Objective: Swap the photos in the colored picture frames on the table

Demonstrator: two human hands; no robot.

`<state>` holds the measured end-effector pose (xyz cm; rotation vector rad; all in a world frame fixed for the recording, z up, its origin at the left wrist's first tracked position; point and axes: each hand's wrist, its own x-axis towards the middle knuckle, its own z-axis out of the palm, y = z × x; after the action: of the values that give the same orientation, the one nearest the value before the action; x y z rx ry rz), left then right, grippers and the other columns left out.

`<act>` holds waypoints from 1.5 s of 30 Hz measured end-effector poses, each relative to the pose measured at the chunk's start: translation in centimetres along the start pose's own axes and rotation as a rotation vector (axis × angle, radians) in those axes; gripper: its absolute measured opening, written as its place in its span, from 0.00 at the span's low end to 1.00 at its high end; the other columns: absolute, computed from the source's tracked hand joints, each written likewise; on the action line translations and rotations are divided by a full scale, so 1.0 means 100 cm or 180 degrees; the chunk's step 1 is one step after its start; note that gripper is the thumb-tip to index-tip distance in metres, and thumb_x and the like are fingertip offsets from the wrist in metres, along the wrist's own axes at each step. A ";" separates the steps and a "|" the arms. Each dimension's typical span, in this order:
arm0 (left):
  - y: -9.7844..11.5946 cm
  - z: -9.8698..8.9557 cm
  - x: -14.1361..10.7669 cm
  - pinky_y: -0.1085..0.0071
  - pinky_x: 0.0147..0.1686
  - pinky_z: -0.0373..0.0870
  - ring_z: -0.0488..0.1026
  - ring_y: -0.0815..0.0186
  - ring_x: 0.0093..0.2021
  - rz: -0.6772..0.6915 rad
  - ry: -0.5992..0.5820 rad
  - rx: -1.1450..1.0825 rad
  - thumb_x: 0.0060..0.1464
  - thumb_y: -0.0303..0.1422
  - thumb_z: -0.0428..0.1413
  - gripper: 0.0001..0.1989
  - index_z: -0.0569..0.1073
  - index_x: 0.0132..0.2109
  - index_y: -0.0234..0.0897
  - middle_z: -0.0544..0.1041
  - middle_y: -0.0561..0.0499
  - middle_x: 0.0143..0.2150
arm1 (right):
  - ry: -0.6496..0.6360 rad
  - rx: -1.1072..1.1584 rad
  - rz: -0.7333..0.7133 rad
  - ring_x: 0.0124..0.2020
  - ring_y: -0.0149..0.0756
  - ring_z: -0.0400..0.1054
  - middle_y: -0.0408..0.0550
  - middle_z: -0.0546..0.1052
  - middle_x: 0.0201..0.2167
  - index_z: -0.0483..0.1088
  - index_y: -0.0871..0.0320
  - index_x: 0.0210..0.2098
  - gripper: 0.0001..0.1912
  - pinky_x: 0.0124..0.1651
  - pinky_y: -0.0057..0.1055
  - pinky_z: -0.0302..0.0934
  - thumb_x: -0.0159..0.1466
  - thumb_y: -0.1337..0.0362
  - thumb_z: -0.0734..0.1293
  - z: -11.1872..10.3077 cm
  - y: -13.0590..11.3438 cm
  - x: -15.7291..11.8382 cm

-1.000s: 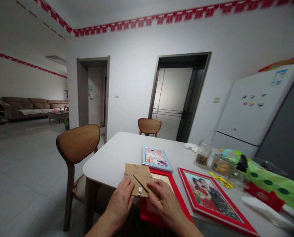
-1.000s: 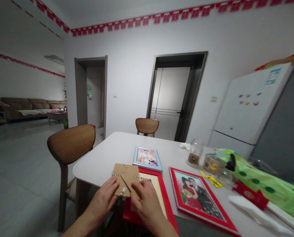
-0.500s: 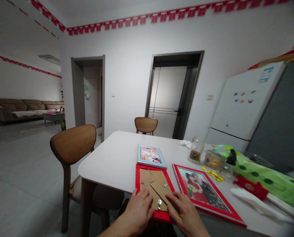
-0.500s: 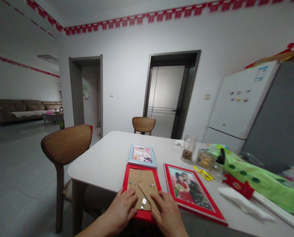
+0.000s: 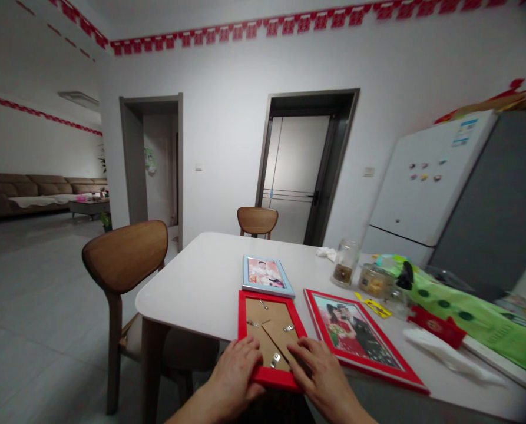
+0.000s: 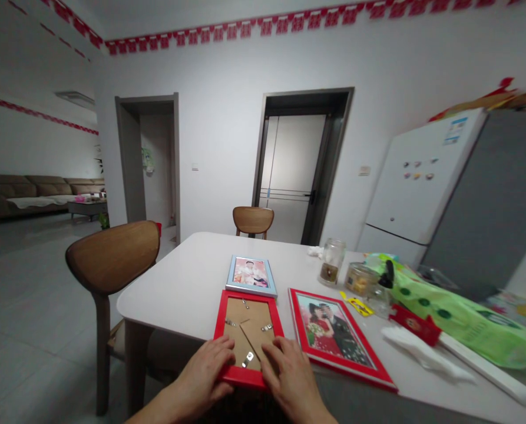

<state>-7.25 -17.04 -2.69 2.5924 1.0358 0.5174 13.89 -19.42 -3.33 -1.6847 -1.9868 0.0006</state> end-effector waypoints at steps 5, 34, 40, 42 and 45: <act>0.003 -0.007 -0.001 0.64 0.55 0.47 0.53 0.61 0.56 -0.0026 -0.0043 -0.0095 0.45 0.34 0.55 0.17 0.66 0.44 0.37 0.61 0.47 0.55 | -0.0090 -0.0030 -0.0034 0.43 0.41 0.60 0.52 0.68 0.41 0.71 0.54 0.37 0.16 0.46 0.36 0.53 0.57 0.58 0.55 -0.009 -0.001 0.006; 0.004 -0.005 -0.002 0.67 0.54 0.50 0.56 0.61 0.55 -0.0175 0.0050 0.0007 0.46 0.34 0.54 0.27 0.60 0.53 0.30 0.62 0.42 0.54 | -0.0058 -0.0110 -0.0246 0.47 0.40 0.58 0.54 0.66 0.45 0.69 0.58 0.39 0.16 0.49 0.36 0.51 0.58 0.64 0.55 0.000 -0.007 0.024; 0.011 -0.013 -0.002 0.68 0.54 0.51 0.57 0.61 0.54 -0.0226 -0.0017 0.0003 0.47 0.35 0.53 0.22 0.63 0.50 0.31 0.64 0.43 0.53 | -0.0588 0.0091 -0.0966 0.46 0.39 0.57 0.48 0.67 0.44 0.69 0.50 0.39 0.13 0.48 0.38 0.52 0.59 0.63 0.56 -0.011 -0.035 0.001; 0.013 -0.015 -0.002 0.69 0.54 0.52 0.58 0.61 0.54 -0.0226 -0.0017 -0.0006 0.47 0.35 0.53 0.23 0.63 0.50 0.31 0.64 0.43 0.53 | -0.0651 0.0102 -0.1005 0.46 0.39 0.57 0.48 0.67 0.44 0.69 0.51 0.39 0.13 0.47 0.38 0.52 0.59 0.62 0.56 -0.015 -0.036 -0.002; 0.013 -0.016 -0.002 0.69 0.53 0.52 0.58 0.61 0.54 -0.0242 0.0016 -0.0018 0.47 0.35 0.53 0.23 0.63 0.51 0.30 0.64 0.42 0.53 | -0.0665 0.0154 -0.1011 0.45 0.38 0.57 0.48 0.66 0.44 0.69 0.52 0.37 0.13 0.47 0.37 0.52 0.59 0.62 0.56 -0.018 -0.035 -0.003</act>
<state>-7.31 -17.89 -0.80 2.5367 1.1277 0.5078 11.43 -21.05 -0.75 -1.3697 -2.3715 0.1143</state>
